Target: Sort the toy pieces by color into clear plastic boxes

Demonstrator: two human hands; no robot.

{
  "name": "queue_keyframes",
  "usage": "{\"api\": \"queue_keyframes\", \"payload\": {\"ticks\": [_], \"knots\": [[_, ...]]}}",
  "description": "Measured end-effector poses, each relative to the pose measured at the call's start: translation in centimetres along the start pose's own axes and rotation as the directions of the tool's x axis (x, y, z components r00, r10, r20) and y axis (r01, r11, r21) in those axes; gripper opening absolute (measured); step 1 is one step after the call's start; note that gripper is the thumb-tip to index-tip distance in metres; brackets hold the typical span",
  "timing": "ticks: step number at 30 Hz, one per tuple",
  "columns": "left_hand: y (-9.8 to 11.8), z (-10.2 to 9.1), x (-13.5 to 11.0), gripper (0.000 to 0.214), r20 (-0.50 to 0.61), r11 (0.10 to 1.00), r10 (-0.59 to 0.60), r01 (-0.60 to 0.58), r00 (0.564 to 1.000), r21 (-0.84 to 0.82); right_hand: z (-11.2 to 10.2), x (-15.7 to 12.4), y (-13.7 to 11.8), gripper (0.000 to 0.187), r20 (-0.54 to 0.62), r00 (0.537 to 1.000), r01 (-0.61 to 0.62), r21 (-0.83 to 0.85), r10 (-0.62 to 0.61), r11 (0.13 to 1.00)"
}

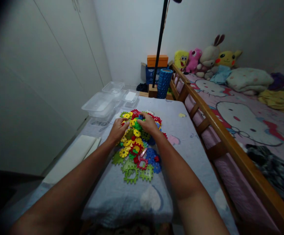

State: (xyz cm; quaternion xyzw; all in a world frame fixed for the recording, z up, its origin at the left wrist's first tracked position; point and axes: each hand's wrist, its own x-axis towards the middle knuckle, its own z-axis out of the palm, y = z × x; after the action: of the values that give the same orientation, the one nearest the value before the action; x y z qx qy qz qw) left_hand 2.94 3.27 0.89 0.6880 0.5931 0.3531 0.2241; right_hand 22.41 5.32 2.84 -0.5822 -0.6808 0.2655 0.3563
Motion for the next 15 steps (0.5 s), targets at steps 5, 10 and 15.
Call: {"api": "queue_keyframes", "payload": {"ticks": [5, 10, 15], "knots": [[-0.4, -0.3, -0.6, 0.055, 0.131, 0.995, 0.066, -0.075, 0.989, 0.067, -1.2, 3.2, 0.6, 0.027, 0.089, 0.996, 0.029, -0.108, -0.019, 0.994], [0.6, 1.0, -1.7, 0.073, 0.225, 0.964, 0.101, -0.152, 0.969, 0.22, -2.0, 5.6, 2.0, 0.028, -0.074, 0.986, -0.168, -0.352, 0.151, 0.921], [1.4, 1.4, -1.6, 0.082, 0.281, 0.939, 0.059, -0.149, 0.958, 0.312, -1.2, 6.3, 3.4, 0.069, 0.036, 0.976, -0.192, -0.341, 0.217, 0.92]]}}
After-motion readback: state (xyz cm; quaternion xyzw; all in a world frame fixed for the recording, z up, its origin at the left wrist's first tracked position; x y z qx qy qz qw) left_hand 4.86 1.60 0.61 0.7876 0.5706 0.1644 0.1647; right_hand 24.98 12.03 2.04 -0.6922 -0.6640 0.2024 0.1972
